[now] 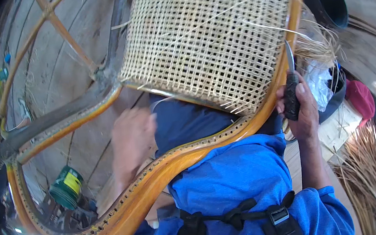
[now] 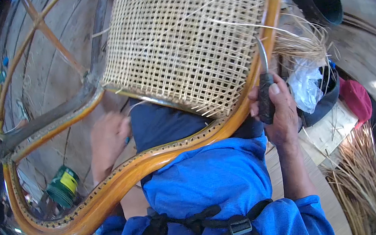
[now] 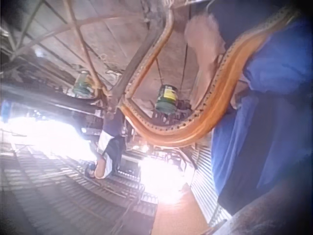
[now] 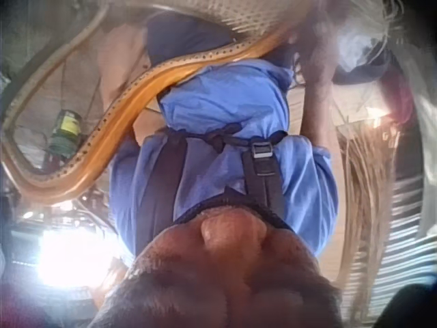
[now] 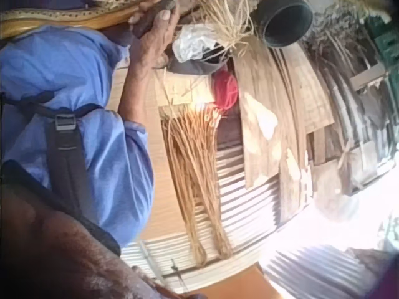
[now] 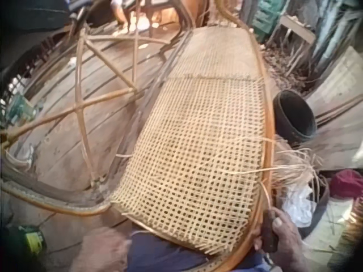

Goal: Weaving a chair seat with natural cane fibers in a workshop setting.

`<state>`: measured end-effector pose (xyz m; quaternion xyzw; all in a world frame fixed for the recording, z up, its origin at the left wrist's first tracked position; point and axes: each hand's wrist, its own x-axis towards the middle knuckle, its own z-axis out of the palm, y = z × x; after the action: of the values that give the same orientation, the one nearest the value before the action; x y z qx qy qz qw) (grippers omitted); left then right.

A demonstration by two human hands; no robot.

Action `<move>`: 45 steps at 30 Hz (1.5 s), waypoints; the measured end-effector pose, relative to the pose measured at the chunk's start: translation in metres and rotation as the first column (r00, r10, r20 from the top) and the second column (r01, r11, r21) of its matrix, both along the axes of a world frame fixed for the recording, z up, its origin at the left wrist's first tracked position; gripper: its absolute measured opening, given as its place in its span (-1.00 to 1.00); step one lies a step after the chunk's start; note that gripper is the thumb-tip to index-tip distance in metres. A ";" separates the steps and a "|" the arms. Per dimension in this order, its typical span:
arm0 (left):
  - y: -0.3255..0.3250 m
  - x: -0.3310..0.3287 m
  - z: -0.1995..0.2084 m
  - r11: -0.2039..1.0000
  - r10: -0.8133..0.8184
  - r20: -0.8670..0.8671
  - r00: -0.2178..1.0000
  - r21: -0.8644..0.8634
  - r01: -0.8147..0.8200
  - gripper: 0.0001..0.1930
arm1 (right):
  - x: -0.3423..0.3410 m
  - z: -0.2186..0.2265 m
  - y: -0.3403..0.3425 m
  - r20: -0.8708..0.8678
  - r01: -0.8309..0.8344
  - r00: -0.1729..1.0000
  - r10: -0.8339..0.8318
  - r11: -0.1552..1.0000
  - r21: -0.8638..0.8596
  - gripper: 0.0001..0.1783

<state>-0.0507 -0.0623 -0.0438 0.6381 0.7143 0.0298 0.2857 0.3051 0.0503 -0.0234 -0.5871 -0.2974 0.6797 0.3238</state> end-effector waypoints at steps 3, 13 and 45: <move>-0.063 -0.052 0.000 0.870 0.235 -0.257 0.937 -0.374 -0.320 -0.63 | 0.006 -0.002 0.002 -0.105 0.038 0.994 -0.033 0.998 0.049 -0.51; -0.246 -0.025 -0.100 0.296 0.945 0.074 0.318 -0.603 -0.741 -0.68 | 0.005 -0.023 0.088 0.950 -0.853 0.311 -0.034 0.431 0.295 -0.74; -0.077 0.060 0.012 0.259 -0.059 0.962 -0.265 -0.242 -0.935 -0.76 | 0.249 0.088 0.185 0.166 -0.271 0.959 0.231 0.919 0.285 -0.83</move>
<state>0.0089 -0.1389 -0.0318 0.0536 0.4379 0.8343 0.3306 0.5538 0.2353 0.0642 -0.5297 -0.4921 0.6221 0.3005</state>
